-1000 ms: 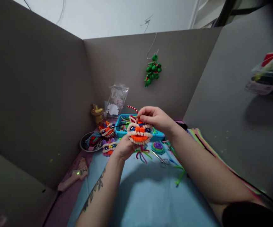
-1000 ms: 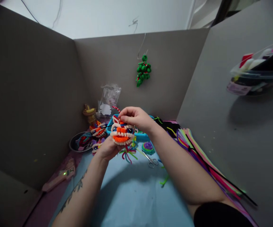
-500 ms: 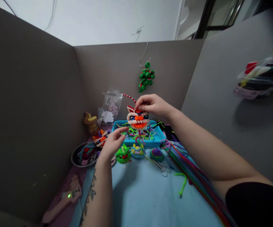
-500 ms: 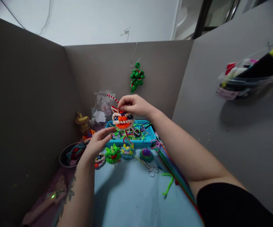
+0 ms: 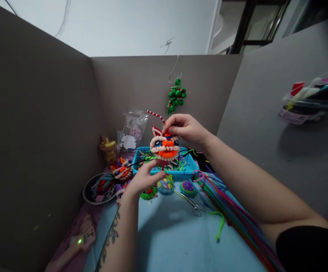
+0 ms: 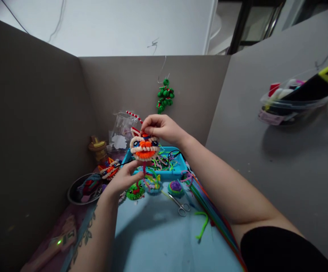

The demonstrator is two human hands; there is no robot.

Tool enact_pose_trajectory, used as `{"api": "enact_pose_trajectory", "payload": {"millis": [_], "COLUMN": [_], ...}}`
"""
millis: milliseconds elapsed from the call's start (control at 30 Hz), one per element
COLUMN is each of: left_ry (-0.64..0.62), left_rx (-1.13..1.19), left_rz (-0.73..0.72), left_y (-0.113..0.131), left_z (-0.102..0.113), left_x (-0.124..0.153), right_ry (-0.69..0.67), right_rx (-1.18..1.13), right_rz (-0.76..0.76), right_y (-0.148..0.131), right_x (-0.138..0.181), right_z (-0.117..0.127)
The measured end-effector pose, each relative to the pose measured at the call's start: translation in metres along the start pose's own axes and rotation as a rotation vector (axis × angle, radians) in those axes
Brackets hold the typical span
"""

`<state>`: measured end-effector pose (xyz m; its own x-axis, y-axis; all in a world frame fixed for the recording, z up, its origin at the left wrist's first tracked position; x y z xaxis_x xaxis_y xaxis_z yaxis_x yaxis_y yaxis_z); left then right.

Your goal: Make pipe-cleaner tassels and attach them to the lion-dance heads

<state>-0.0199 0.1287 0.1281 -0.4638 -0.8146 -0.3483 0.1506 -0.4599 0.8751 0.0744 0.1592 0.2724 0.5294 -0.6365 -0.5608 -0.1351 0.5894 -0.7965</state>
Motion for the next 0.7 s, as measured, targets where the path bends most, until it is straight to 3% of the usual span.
{"api": "enact_pose_trajectory", "payload": {"millis": [133,300,400,533,600,700], "left_ry": [-0.024,0.084,0.280,0.616,0.671,0.659], "left_rx": [0.168,0.479,0.634,0.609,0.563,0.420], "left_rz": [0.022,-0.039,-0.012,0.133,0.094,-0.002], "left_y": [-0.003,-0.002,-0.022,-0.058,-0.053,-0.027], "left_z": [-0.009,-0.009,0.012,0.051,0.064,0.071], "left_x": [-0.002,-0.010,-0.013,-0.002,0.003,0.009], "right_ry": [-0.057,-0.063,-0.025,0.026,-0.013,-0.117], "right_rx": [-0.022,0.001,0.035,0.100,0.090,0.085], "right_rz": [-0.061,-0.105,-0.098,-0.097,-0.108,-0.133], "right_y": [0.006,0.015,0.018,0.023,0.028,0.039], "right_x": [0.004,0.005,0.001,-0.002,0.001,0.015], "right_z": [-0.007,-0.010,-0.006,0.000,-0.008,-0.033]}}
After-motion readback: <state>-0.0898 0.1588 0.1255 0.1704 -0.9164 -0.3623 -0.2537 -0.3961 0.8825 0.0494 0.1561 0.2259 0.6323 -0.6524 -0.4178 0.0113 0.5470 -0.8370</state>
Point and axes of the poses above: each hand's wrist, its own x-axis away from the middle knuckle, its own z-axis out of the back of the hand, y = z × x, the point moved 10 cm from there along -x, towards the middle knuckle, and after that the axes turned 2 degrees about -x, right-handed, at the moved point
